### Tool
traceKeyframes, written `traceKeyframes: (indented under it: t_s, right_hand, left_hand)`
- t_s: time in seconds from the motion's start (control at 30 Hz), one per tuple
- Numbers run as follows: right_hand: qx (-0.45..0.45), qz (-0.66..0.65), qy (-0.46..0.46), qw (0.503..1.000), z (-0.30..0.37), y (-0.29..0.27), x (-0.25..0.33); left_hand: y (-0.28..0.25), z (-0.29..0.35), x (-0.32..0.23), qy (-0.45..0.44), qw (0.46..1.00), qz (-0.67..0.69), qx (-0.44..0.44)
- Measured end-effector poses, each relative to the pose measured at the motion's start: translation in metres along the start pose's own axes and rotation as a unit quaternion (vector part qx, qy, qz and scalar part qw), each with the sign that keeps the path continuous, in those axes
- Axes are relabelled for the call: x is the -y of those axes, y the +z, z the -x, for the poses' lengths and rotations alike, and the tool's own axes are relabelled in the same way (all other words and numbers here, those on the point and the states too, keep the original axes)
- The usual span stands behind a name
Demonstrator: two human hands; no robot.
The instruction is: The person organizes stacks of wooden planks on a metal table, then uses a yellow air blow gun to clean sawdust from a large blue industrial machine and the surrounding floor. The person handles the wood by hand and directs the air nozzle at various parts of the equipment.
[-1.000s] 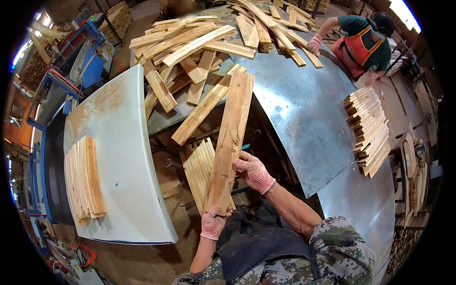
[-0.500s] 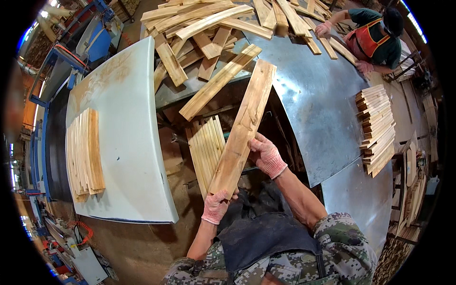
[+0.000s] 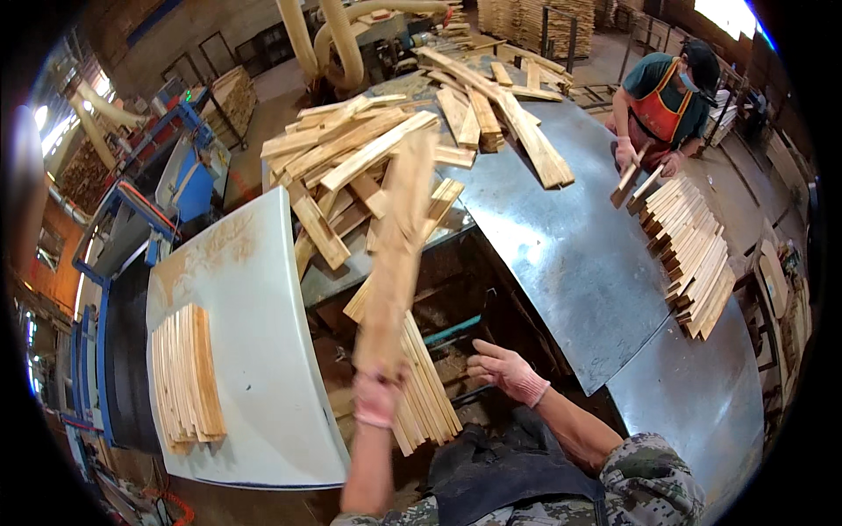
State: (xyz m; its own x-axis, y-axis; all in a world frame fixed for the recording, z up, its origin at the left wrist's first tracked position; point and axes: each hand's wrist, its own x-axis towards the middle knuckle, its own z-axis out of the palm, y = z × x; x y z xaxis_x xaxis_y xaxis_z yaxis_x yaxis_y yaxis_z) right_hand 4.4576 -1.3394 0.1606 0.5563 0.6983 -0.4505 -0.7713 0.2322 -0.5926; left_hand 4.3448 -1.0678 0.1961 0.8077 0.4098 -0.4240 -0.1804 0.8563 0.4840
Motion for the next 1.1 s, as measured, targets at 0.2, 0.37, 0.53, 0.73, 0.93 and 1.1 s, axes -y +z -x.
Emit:
traceKeyframes:
  t_s: [0.2, 0.37, 0.53, 0.73, 0.93, 1.1]
  right_hand:
    - [-0.055, -0.051, -0.043, 0.996, 0.08, -0.04, 0.007]
    - [-0.13, -0.102, -0.064, 0.984, 0.127, -0.095, -0.017]
    - [-0.23, -0.159, -0.125, 0.952, 0.221, -0.147, -0.02]
    - [-0.346, -0.174, -0.187, 0.903, 0.328, -0.294, -0.045]
    - [-0.605, 0.176, -0.136, 0.764, 0.425, -0.5, 0.006]
    - [-0.677, 0.21, 0.016, 0.705, 0.48, -0.601, 0.145]
  left_hand:
    - [0.212, -0.158, -0.131, 0.124, 0.974, -0.163, 0.098]
    - [0.134, -0.145, -0.04, -0.034, 0.96, -0.217, 0.173]
    - [0.059, -0.099, 0.184, -0.332, 0.912, -0.185, 0.158]
    - [0.104, -0.005, 0.374, -0.405, 0.826, -0.362, 0.15]
    - [0.175, 0.009, 0.538, -0.384, 0.779, -0.462, 0.182]
    - [0.204, -0.037, 0.675, -0.275, 0.747, -0.572, 0.197]
